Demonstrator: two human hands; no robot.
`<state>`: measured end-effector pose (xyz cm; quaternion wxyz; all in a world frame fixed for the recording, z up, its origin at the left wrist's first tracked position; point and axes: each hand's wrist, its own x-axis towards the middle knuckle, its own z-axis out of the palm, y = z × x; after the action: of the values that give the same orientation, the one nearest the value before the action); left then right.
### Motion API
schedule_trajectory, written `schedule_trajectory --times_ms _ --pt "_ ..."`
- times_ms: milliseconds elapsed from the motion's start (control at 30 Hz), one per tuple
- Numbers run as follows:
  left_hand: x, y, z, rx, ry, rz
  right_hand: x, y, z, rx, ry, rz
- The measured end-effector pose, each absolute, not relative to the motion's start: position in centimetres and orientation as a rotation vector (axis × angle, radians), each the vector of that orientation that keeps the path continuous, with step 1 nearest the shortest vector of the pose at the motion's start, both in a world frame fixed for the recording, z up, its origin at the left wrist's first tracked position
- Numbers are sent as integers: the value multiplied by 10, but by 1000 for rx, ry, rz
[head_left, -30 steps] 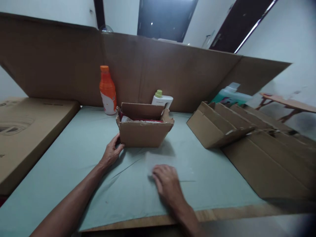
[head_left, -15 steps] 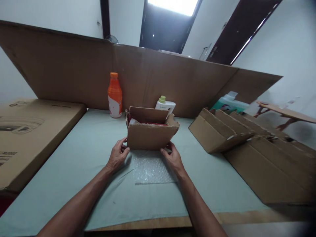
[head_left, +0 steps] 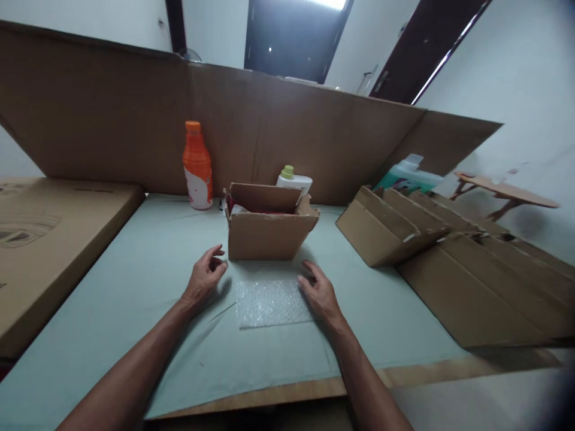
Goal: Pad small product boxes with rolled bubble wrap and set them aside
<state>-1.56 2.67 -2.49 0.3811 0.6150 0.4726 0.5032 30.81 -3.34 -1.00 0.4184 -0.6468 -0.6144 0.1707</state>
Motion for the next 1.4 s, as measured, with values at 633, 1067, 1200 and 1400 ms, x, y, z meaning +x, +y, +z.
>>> schedule_trajectory --times_ms 633,1067,1200,1400 --pt "28 -62 -21 2292 1062 917 325 -91 -15 -1910 -1778 73" --pt "27 -68 -19 2168 1296 1163 323 -96 -8 -1944 -1698 8" --pt "27 -68 -22 2165 1396 1193 325 -99 -13 -1910 -1726 11" --pt "26 -67 -30 2094 1695 1176 319 -102 -24 -1864 -1797 40"
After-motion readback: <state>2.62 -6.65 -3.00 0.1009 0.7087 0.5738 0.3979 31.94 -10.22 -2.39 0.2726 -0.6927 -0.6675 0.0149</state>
